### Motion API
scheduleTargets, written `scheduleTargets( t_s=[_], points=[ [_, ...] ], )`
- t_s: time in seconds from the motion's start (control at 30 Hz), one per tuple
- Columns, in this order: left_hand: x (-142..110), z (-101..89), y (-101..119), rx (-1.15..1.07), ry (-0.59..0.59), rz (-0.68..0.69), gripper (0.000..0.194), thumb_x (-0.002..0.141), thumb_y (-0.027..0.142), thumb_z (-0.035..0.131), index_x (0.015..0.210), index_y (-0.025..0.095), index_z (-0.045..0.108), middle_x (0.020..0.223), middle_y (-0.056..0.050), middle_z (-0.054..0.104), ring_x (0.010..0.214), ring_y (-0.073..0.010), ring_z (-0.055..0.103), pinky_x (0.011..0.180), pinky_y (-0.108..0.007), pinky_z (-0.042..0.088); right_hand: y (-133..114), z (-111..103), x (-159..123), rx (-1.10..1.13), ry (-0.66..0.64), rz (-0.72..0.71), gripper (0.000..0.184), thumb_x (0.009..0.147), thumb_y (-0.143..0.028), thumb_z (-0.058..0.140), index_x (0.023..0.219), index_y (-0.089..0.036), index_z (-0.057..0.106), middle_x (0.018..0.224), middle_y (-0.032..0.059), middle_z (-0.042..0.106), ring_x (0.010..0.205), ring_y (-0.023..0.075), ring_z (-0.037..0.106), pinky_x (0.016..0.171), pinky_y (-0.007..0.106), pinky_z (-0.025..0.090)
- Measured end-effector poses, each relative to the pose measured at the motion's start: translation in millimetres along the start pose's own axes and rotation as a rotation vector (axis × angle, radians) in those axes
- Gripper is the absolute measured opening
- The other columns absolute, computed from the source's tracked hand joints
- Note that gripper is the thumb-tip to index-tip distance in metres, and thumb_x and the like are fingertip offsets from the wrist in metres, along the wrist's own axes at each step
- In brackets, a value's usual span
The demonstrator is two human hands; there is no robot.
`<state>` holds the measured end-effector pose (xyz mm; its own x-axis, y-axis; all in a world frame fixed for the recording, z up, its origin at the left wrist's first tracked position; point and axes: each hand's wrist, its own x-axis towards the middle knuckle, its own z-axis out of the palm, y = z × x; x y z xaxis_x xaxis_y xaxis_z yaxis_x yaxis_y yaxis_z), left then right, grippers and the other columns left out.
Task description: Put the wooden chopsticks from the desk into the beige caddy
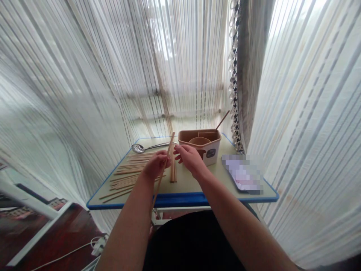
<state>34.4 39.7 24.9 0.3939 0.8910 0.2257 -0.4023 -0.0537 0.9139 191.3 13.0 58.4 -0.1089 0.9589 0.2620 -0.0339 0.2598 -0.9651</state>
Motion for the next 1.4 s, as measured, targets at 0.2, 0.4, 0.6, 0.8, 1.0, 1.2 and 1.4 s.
scheduleTargets(
  t_s=[0.2, 0.4, 0.6, 0.8, 1.0, 1.2, 1.4],
  points=[
    [0, -3.8, -5, 0.006, -0.116, -0.073, 0.019, 0.056, 0.022, 0.072, 0.057, 0.012, 0.056, 0.052, 0.002, 0.053, 0.043, -0.0066, 0.045, 0.043, -0.020, 0.030, -16, 1, 12, -0.134, 0.085, -0.178, 0.033, 0.079, -0.046, 0.055, 0.082, -0.015, 0.066, 0.071, 0.0028, 0.063, 0.061, 0.0106, 0.055, 0.056, 0.023, 0.043],
    [1, 1.0, -6, -0.044, -0.084, -0.054, 0.031, 0.055, 0.035, 0.080, 0.069, 0.010, 0.067, 0.058, -0.002, 0.061, 0.048, -0.0098, 0.054, 0.044, -0.020, 0.037, -53, 2, 27, -0.037, 0.115, -0.321, 0.029, 0.082, -0.041, 0.053, 0.080, -0.014, 0.065, 0.069, 0.0017, 0.062, 0.058, 0.0086, 0.053, 0.053, 0.022, 0.041],
    [0, 6.6, -3, -0.151, 0.077, 0.048, 0.026, 0.051, 0.029, 0.084, 0.065, 0.014, 0.068, 0.066, -0.003, 0.068, 0.059, -0.0128, 0.062, 0.056, -0.024, 0.048, -104, 9, 51, -0.329, -0.024, -0.442, 0.028, 0.082, -0.037, 0.053, 0.078, -0.013, 0.066, 0.065, 0.0022, 0.062, 0.056, 0.0082, 0.052, 0.054, 0.022, 0.040],
    [4, 7.0, 1, -0.058, 0.256, 0.139, 0.025, 0.056, 0.030, 0.082, 0.071, 0.013, 0.071, 0.067, -0.004, 0.069, 0.063, -0.0104, 0.061, 0.062, -0.023, 0.046, -124, 15, 56, -0.724, -0.153, -0.452, 0.016, 0.074, -0.024, 0.060, 0.078, -0.013, 0.071, 0.059, 0.0022, 0.063, 0.053, 0.0110, 0.053, 0.055, 0.026, 0.041],
    [1, 12.0, 3, 0.223, 0.374, 0.309, 0.019, 0.068, 0.030, 0.075, 0.079, 0.015, 0.073, 0.074, -0.006, 0.071, 0.067, -0.0108, 0.061, 0.064, -0.022, 0.045, -126, -10, 51, -0.755, -0.237, -0.549, 0.018, 0.075, -0.030, 0.060, 0.082, -0.017, 0.071, 0.065, 0.0011, 0.067, 0.057, 0.0116, 0.057, 0.056, 0.026, 0.044],
    [15, 52.3, 30, 0.599, 0.167, 0.511, 0.015, 0.074, 0.027, 0.070, 0.084, 0.015, 0.071, 0.080, -0.006, 0.070, 0.072, -0.0119, 0.061, 0.067, -0.024, 0.048, -145, -49, 28, -0.635, -0.099, -0.677, 0.020, 0.079, -0.033, 0.060, 0.087, -0.018, 0.070, 0.071, 0.0011, 0.067, 0.065, 0.0130, 0.060, 0.061, 0.027, 0.048],
    [70, 96.8, 63, 0.751, 0.000, 0.607, 0.014, 0.076, 0.026, 0.067, 0.085, 0.015, 0.069, 0.077, -0.005, 0.069, 0.068, -0.0107, 0.061, 0.064, -0.023, 0.051, -159, -72, 18, -0.522, 0.360, -0.794, 0.017, 0.080, -0.030, 0.060, 0.091, -0.020, 0.069, 0.075, -0.0004, 0.067, 0.068, 0.0130, 0.062, 0.064, 0.028, 0.052]
  ],
)
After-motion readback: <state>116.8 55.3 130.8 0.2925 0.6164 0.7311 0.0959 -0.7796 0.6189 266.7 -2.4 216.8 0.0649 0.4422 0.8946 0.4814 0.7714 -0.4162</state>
